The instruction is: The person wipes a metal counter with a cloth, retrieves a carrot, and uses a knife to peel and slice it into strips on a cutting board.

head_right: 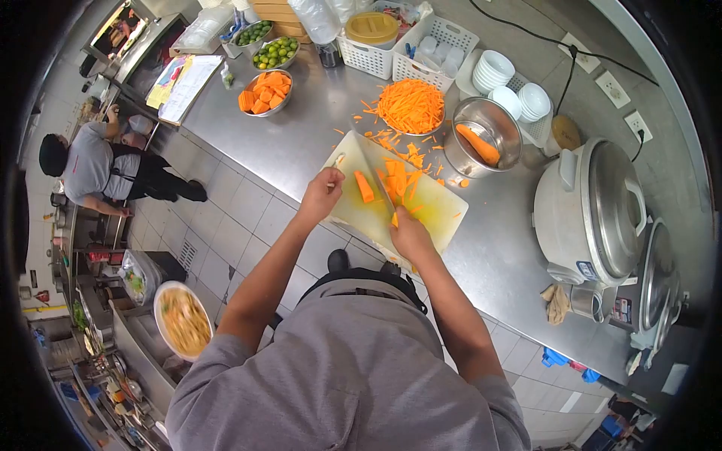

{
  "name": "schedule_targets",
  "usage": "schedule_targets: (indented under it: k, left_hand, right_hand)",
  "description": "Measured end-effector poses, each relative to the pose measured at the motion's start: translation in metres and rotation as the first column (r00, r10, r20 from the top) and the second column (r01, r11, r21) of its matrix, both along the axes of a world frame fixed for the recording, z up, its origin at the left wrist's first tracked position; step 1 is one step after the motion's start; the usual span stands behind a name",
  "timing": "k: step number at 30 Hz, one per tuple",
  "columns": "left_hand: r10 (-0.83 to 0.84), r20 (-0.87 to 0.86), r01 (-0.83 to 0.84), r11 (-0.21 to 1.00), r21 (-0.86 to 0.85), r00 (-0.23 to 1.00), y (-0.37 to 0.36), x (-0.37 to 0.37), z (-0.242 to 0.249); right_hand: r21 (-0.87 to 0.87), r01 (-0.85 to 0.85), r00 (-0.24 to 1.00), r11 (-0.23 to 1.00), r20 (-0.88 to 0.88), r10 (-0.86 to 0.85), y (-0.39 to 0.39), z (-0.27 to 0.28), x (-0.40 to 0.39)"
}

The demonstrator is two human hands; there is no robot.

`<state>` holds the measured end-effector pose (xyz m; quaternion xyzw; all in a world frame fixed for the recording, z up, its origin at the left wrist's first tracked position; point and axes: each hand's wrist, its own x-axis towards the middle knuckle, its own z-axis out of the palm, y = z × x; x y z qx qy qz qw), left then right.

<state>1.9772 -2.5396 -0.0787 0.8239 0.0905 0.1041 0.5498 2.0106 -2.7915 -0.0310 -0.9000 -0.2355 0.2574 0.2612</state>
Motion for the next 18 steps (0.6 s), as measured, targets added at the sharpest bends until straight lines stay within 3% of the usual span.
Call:
schedule_targets:
  k: [2,5,7,12,16,18]
  left_hand:
    - [0.044,-0.125,-0.047,0.999,-0.024,0.991,-0.009,-0.015,0.000]
    - [0.080,-0.067,-0.079,0.997,0.020,0.995,-0.031,-0.026,0.006]
    - [0.095,-0.019,-0.088,0.967,0.239,0.995,-0.047,-0.022,0.020]
    - [0.150,-0.195,-0.057,0.909,0.413,0.969,-0.063,-0.001,0.035]
    - [0.143,-0.253,-0.013,0.891,0.453,0.957,-0.058,0.005,0.023]
    - [0.192,-0.244,-0.083,0.915,0.396,0.951,-0.047,0.003,0.018]
  right_hand:
    - [-0.092,0.096,0.995,0.991,0.040,-0.093,-0.007,0.003,-0.008]
    - [-0.033,0.139,0.990,0.990,0.028,-0.138,-0.019,0.012,-0.022]
    - [-0.044,0.117,0.993,0.992,-0.009,-0.118,-0.022,0.017,-0.030]
    - [0.014,0.088,0.994,0.996,-0.059,-0.087,-0.037,0.005,-0.042]
    - [0.015,0.159,0.986,0.987,-0.055,-0.158,-0.049,0.001,-0.041]
    - [0.001,0.213,0.976,0.977,-0.043,-0.213,-0.053,0.008,-0.042]
